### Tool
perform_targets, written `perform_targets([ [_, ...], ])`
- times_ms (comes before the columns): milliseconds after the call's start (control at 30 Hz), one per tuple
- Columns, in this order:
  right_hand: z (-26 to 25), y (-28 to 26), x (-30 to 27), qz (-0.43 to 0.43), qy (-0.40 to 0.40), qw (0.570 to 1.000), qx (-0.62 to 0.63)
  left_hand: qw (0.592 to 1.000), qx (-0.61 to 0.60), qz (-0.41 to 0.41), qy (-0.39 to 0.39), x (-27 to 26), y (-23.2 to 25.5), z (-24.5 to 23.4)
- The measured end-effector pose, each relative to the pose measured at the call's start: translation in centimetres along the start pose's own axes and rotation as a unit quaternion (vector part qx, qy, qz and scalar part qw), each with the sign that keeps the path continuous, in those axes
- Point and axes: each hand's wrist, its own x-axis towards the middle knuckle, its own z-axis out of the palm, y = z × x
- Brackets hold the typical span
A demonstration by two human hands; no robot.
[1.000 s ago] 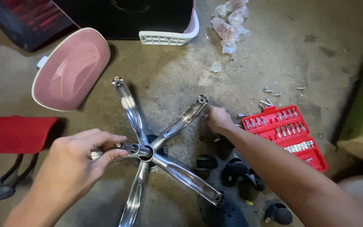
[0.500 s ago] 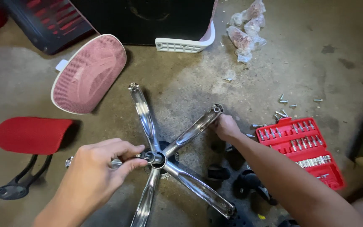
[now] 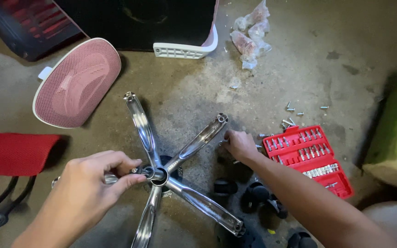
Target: The person is assembling parts of an office chair base, specifically interacting with the chrome and plastic star bases.
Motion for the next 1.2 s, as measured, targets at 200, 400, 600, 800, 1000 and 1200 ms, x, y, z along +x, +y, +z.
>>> perform_targets([
  [200,-1.4,-0.1,-2.7,-0.004,0.006,0.998,-0.057,0.997,0.051,-0.062,-0.021,0.5,3.3,-1.0],
  [400,-4.0,-0.8,-4.7,0.018,0.117,0.992,-0.043,0.995,0.094,-0.013,-0.024,-0.3,2.8,-1.1],
  [600,-12.7,-4.7,-7.3,-0.269,0.139,0.952,-0.039,0.988,0.148,0.023,-0.028,-1.6,2.6,-2.3],
  [800,-24.2,-18.4,-13.1,-0.395,-0.002,0.903,-0.166,0.982,0.162,0.084,0.036,-3.4,2.1,-3.2],
  [1000,-24.0,-30.1,-18.0,-0.296,-0.017,0.938,-0.180,0.979,0.174,0.093,0.058,-5.3,3.7,-4.1],
  [1200,-16.9,-29.8,-12.6,-0.332,0.005,0.897,-0.292,0.979,0.160,0.082,0.091,-7.0,3.8,-4.3],
])
